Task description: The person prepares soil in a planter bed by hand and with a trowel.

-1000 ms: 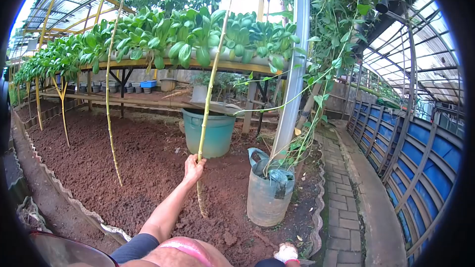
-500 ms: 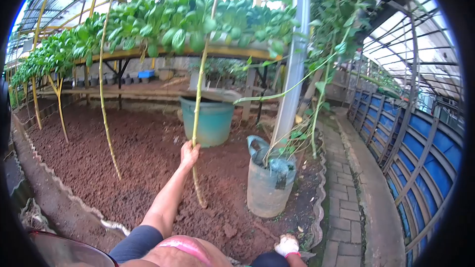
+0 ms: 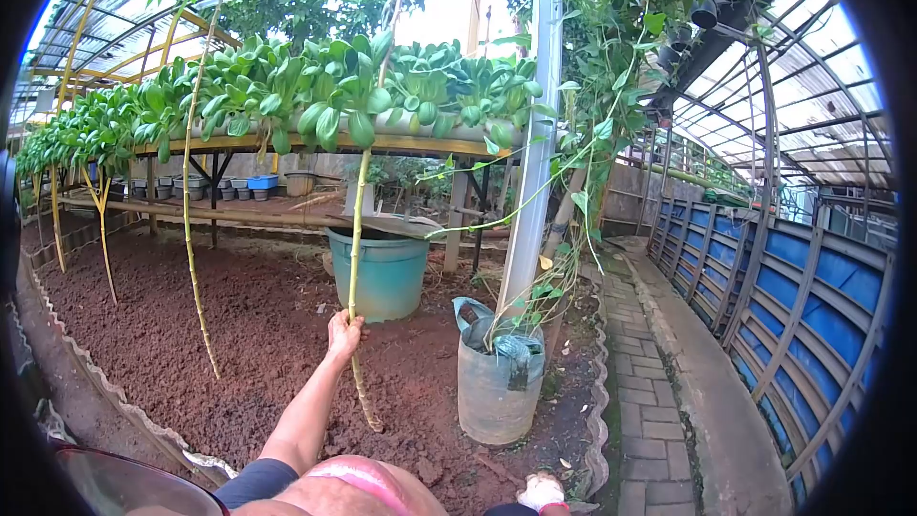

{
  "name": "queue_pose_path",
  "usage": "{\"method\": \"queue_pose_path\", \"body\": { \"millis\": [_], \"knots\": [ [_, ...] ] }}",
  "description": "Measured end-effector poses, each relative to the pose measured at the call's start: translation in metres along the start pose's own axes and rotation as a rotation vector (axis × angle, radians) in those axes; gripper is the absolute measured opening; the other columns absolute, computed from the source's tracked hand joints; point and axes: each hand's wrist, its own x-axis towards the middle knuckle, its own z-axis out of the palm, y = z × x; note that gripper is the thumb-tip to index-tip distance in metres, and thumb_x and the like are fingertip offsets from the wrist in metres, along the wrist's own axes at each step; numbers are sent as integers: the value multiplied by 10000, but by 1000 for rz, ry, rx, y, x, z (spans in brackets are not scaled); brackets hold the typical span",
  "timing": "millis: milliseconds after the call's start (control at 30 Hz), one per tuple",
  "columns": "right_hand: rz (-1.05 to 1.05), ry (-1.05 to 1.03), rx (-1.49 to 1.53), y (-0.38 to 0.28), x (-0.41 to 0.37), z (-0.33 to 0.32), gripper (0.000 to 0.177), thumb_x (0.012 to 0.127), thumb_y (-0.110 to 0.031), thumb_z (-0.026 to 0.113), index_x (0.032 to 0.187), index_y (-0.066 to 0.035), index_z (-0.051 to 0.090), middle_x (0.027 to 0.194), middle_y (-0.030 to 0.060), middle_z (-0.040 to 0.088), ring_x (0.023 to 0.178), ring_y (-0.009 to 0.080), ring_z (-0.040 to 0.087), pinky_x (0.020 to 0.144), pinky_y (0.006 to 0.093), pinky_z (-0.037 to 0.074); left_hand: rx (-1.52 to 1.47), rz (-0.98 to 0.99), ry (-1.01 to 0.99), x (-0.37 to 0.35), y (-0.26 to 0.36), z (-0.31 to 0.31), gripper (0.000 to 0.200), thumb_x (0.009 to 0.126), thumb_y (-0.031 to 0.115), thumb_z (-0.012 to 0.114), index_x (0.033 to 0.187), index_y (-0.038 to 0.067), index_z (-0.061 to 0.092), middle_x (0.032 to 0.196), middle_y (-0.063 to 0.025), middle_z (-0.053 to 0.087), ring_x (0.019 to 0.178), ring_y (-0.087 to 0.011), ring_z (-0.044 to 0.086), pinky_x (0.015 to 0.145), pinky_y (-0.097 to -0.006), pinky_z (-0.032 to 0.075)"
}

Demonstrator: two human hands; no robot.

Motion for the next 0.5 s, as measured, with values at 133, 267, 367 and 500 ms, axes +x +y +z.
{"method": "queue_pose_path", "body": {
  "millis": [133,267,367,500],
  "knots": [
    [9,-29,7,-4,-2,-8,399,825,-356,588,1067,-46,654,1121,243,641,1073,399,614,951,475,487,37,-96,-30,18,-1,-9,123,919,103,596,911,-16,628,716,-99,638,610,-186,697,540,-324,565],
    [15,-49,13,-8,-1,-11,425,830,-388,588,1074,-48,660,1133,242,639,1081,395,613,954,468,488,5,-112,-51,17,0,-6,116,922,99,594,920,-11,630,703,-93,642,603,-176,695,530,-315,568],
    [15,-53,8,-10,-1,-15,445,834,-412,588,1080,-49,664,1143,241,637,1088,393,612,957,464,489,-46,-141,-55,16,-1,-9,111,926,101,598,928,-4,634,712,-83,646,604,-167,693,523,-304,574],
    [77,-216,-9,-28,1,-49,529,847,-491,568,1143,-65,676,1228,232,623,1172,379,594,1014,452,470,-88,-187,-120,17,6,-14,113,935,98,597,947,-6,639,724,-67,654,606,-160,690,529,-288,586]
  ]
}}
